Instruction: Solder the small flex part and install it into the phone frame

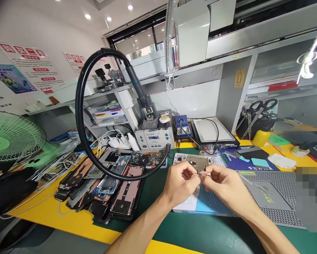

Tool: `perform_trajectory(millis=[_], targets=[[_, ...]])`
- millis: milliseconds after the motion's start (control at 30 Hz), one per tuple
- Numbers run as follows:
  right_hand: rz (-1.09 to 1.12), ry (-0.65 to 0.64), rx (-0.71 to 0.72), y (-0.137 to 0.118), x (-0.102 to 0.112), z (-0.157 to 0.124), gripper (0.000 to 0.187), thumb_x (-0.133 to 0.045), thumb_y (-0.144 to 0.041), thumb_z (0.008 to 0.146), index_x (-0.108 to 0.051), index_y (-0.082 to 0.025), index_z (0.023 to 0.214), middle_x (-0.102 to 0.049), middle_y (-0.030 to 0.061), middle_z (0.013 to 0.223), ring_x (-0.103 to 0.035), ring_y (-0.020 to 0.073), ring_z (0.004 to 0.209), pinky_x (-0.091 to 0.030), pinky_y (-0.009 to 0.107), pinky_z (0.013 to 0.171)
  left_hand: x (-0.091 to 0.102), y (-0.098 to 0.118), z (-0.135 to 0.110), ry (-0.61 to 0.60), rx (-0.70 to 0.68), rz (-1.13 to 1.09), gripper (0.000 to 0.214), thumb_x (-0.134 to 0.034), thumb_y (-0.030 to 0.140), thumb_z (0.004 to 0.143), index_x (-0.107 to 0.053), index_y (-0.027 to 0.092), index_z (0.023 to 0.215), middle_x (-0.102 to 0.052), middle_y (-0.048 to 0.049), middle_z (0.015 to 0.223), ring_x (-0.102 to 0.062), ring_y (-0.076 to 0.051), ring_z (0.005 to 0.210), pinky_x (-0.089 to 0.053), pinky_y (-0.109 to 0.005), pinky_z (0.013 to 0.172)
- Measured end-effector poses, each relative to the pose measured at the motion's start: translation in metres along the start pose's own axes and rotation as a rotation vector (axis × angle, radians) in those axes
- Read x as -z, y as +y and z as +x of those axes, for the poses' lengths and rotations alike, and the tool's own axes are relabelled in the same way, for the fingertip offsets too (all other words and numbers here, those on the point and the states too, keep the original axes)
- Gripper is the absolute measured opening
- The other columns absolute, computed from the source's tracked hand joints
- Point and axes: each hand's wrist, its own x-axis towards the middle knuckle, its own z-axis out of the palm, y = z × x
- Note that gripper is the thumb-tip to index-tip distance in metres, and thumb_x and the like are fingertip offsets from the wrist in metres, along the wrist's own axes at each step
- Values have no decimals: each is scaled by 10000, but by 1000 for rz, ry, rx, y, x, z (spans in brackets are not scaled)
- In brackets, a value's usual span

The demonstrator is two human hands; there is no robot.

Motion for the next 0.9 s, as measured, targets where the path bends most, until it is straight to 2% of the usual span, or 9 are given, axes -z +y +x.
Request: perform_trajectory(millis=[233, 367, 467, 600, 900], targets=[[0, -12, -7, 5, 1, 1, 241, -673, -427, 805, -637, -194, 752, -607, -11, 572, -443, 120, 513, -348, 253, 498, 0, 0, 0, 1, 2, 21, 160, -658, 106, 677, -560, 204, 599, -564, 61, 605, -513, -100, 570, -390, -242, 549], [67, -12, 6, 7, -1, 1, 197, -701, -379, 791, -638, -194, 767, -604, -17, 579, -474, 124, 527, -352, 250, 505, 0, -1, 2, -16, 14, 29, 216, -697, 73, 711, -544, 183, 604, -545, 69, 612, -494, -86, 555, -390, -227, 532], [136, 2, 6, 5, -4, 0, 168, -721, -333, 785, -667, -187, 849, -607, -25, 610, -512, 128, 548, -367, 246, 517, 2, -2, 2, -44, 13, 39, 236, -738, 170, 822, -564, 164, 664, -557, 65, 644, -514, -88, 572, -435, -230, 551], [181, 39, 18, 0, -6, -1, 182, -714, -311, 795, -686, -171, 908, -595, -35, 580, -514, 122, 522, -367, 240, 502, 3, -2, 1, -78, -4, 52, 211, -695, 294, 921, -634, 153, 776, -639, 31, 732, -600, -112, 643, -518, -271, 625], [185, 91, 51, -5, -9, 0, 159, -706, -304, 765, -699, -166, 844, -601, -32, 592, -526, 114, 516, -409, 241, 498, 1, 2, -2, -69, -56, 108, 162, -711, 246, 899, -668, 155, 772, -670, 19, 753, -615, -116, 665, -518, -271, 632]])
